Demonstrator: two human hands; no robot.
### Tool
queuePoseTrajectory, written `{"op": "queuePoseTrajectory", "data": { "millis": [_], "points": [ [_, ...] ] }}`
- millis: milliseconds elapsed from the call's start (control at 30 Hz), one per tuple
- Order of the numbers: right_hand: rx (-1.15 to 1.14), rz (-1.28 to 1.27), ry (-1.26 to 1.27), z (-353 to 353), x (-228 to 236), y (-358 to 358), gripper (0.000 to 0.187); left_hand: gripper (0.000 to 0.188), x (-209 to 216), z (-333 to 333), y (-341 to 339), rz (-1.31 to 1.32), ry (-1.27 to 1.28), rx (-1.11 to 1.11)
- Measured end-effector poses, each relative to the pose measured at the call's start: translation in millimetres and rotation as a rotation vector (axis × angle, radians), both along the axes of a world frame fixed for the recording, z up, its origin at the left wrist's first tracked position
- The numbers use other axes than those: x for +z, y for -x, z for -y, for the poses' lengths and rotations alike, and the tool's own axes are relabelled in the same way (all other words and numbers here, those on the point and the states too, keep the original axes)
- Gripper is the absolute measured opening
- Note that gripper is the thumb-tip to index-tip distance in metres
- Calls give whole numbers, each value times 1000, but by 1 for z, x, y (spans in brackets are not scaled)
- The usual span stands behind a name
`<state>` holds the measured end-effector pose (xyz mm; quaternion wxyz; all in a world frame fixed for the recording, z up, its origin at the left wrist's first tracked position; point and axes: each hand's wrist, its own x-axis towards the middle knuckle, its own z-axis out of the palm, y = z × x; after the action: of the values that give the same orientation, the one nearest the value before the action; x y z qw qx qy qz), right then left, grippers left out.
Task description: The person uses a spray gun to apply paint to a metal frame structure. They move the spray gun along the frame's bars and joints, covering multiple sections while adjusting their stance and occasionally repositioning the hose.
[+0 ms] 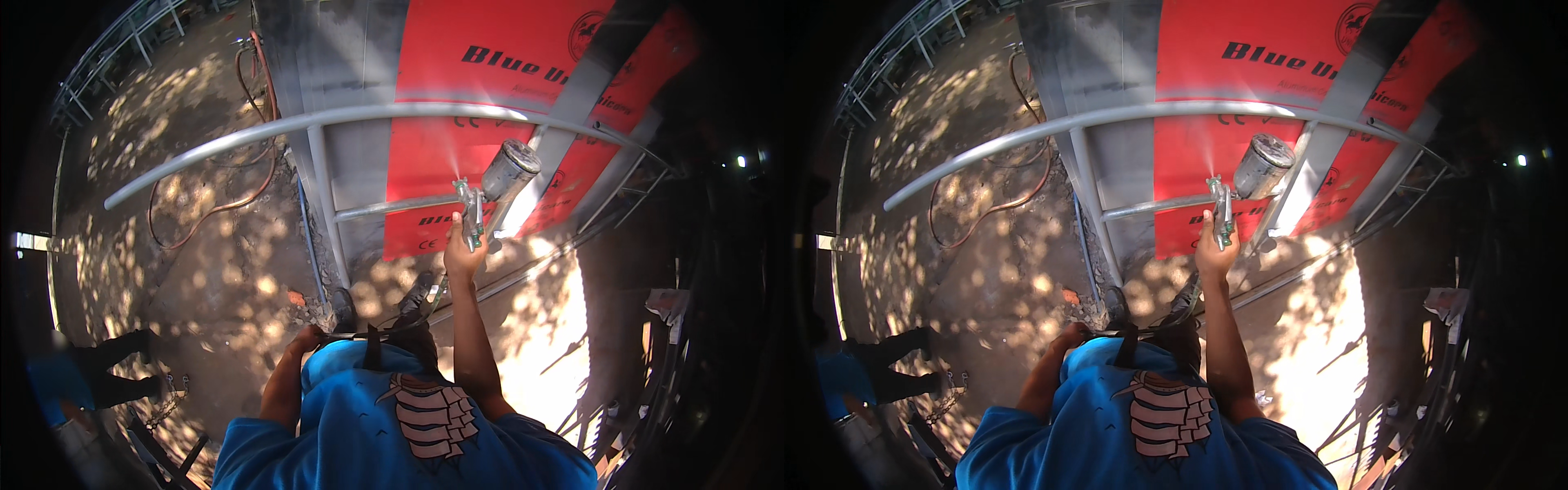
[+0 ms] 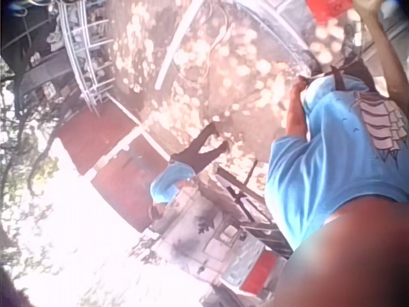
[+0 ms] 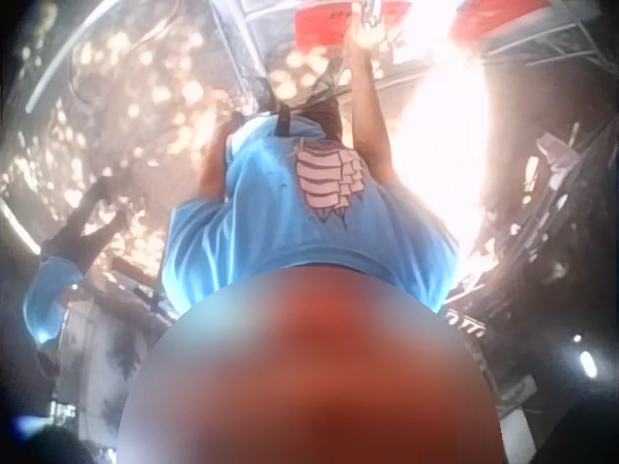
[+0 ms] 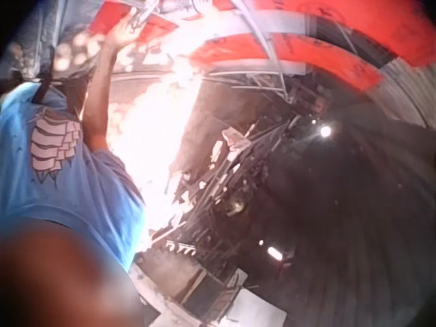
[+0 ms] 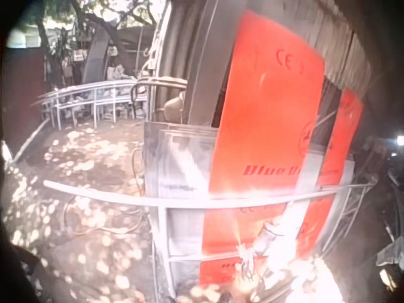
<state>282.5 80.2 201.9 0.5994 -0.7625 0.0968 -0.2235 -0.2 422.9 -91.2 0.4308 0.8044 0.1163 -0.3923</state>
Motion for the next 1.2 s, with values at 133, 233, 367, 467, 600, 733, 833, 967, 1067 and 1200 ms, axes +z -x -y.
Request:
{"op": "queuePoseTrajectory", "data": {
  "millis": [133,233,367,467,600,733,833,967,1067,1200],
  "points": [
    [-193,-170,-31,29,14,5,25,34,11,-3,-4,39,-15,7],
    [-125,-28,-166,31,12,7,28,33,10,-7,-8,99,-13,-85],
    [-64,-75,-188,16,0,9,25,33,3,-18,-3,26,64,-45],
    [-31,-198,-176,-6,-4,14,19,34,6,-25,5,73,20,-42],
    [179,-171,-89,-40,0,21,16,36,23,-27,15,50,-25,33],
    [344,-149,-181,-69,4,32,20,38,39,-25,20,5,-33,78],
    [426,-91,-253,-83,4,31,26,39,41,-25,17,-48,-67,63],
    [335,-193,-137,-81,-2,25,15,37,43,-23,14,76,-158,-31],
    [231,-2,-138,-68,-6,16,18,38,49,-20,19,-40,-123,47],
    [52,-95,-151,-35,-4,7,22,41,50,-19,14,17,-158,57]
  ]
}}
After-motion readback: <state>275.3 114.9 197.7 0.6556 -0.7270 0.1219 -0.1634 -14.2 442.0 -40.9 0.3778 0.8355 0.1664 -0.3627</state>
